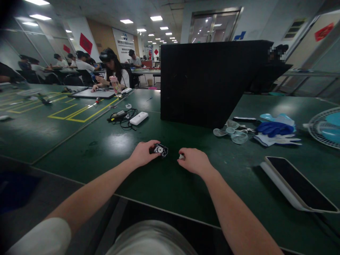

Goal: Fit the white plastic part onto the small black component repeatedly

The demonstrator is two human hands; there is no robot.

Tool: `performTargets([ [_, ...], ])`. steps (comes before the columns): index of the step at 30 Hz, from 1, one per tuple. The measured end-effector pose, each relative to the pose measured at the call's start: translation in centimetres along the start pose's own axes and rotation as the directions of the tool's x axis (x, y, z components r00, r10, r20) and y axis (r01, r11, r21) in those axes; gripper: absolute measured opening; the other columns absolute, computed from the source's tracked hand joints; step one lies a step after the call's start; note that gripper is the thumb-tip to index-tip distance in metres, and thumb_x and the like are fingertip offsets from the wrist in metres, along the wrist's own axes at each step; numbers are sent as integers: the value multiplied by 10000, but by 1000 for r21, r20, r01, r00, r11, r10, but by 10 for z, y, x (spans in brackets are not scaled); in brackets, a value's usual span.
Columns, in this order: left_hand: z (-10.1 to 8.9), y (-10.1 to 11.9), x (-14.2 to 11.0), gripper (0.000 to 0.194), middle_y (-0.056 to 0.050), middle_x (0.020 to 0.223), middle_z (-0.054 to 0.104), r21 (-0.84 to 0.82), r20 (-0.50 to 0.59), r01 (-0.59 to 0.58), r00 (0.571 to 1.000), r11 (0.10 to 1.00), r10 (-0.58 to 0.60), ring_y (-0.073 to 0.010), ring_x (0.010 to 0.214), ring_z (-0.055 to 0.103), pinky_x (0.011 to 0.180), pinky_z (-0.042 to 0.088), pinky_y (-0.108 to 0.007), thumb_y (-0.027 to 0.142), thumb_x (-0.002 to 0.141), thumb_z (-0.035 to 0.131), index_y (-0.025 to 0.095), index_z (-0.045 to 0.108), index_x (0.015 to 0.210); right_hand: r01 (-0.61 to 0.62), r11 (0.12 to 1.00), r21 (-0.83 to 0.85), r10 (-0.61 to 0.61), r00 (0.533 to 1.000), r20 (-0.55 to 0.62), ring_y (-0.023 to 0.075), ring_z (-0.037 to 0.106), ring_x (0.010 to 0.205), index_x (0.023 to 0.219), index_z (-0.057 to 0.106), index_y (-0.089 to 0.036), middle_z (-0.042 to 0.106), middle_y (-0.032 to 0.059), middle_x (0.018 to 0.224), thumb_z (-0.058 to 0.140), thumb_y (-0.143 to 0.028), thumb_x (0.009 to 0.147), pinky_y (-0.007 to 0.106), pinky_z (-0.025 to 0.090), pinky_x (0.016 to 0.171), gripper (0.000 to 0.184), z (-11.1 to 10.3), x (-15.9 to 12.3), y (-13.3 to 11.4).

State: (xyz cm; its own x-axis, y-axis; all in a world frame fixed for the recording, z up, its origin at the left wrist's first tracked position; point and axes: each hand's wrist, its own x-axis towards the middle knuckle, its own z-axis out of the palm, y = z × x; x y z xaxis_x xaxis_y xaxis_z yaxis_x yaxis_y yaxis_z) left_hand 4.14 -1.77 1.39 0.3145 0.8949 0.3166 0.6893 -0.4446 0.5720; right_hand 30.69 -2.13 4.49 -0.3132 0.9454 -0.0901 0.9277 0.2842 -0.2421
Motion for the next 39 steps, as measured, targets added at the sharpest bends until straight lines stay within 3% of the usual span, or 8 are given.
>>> performTargets([
  [8, -1, 7, 0, 502, -14, 1103, 738, 99, 59, 22, 998, 995, -28, -210, 991, 693, 1043, 444, -410, 353, 829, 731, 267, 587, 1302, -44, 992, -117, 36, 997, -67, 294, 608, 1073, 1046, 723, -240, 674, 96, 1156, 638, -305, 836, 375, 515, 779, 236, 5, 6, 5],
  [11, -2, 9, -1, 499, -11, 1124, 733, 100, 70, 15, 997, 995, -22, -210, 1008, 690, 1052, 439, -414, 358, 838, 722, 270, 580, 1309, -96, 983, -159, 93, 995, -23, 286, 633, 1028, 1035, 731, -217, 680, 112, 1138, 598, -245, 861, 373, 517, 760, 221, 4, 7, 10],
  [14, -3, 9, -1, 496, -14, 1144, 730, 92, 88, 6, 996, 996, -14, -216, 1026, 688, 1065, 433, -425, 364, 843, 717, 273, 579, 1312, -122, 984, -132, 125, 992, 14, 275, 661, 991, 1145, 711, -217, 694, 105, 1152, 577, -239, 881, 373, 523, 748, 297, 2, 6, 18],
  [20, -3, 9, -2, 488, -14, 1150, 730, 75, 86, -12, 996, 997, 5, -215, 1031, 689, 1070, 433, -435, 367, 856, 702, 272, 574, 1318, -119, 982, -146, 112, 992, -58, 309, 663, 990, 1132, 739, -226, 727, 103, 1077, 631, -255, 846, 431, 527, 773, 308, -6, 3, 25],
  [24, -2, 8, -2, 506, -16, 1133, 734, 63, 79, -14, 997, 998, 9, -211, 1002, 696, 1045, 455, -421, 386, 844, 713, 270, 577, 1318, 9, 989, 148, 29, 967, -253, 211, 678, 804, 1099, 751, -220, 725, 79, 1032, 635, -267, 845, 335, 545, 664, 282, -6, 1, 8],
  [29, 4, 6, -2, 502, -10, 1029, 746, 48, 68, -29, 997, 998, 25, -195, 919, 702, 940, 509, -352, 402, 813, 735, 261, 605, 1278, 318, 852, 417, -93, 874, -476, 188, 679, 789, 1005, 754, -221, 725, 56, 983, 613, -300, 890, 328, 571, 684, 198, 6, -4, -15],
  [32, 6, 4, -2, 494, -5, 971, 742, 47, 64, -36, 997, 998, 33, -188, 877, 698, 884, 520, -329, 421, 806, 734, 261, 618, 1260, 370, 823, 430, -123, 856, -502, 182, 675, 773, 973, 747, -214, 720, 58, 968, 619, -285, 893, 316, 565, 656, 167, 14, -4, -21],
  [39, 8, 2, -2, 511, 6, 913, 733, -9, 99, -24, 995, 1000, 24, -166, 785, 687, 732, 522, -283, 410, 786, 752, 262, 619, 1257, 419, 848, 323, -209, 826, -523, 177, 666, 752, 910, 743, -208, 711, 52, 916, 634, -222, 872, 303, 547, 631, 116, 17, 1, -24],
])
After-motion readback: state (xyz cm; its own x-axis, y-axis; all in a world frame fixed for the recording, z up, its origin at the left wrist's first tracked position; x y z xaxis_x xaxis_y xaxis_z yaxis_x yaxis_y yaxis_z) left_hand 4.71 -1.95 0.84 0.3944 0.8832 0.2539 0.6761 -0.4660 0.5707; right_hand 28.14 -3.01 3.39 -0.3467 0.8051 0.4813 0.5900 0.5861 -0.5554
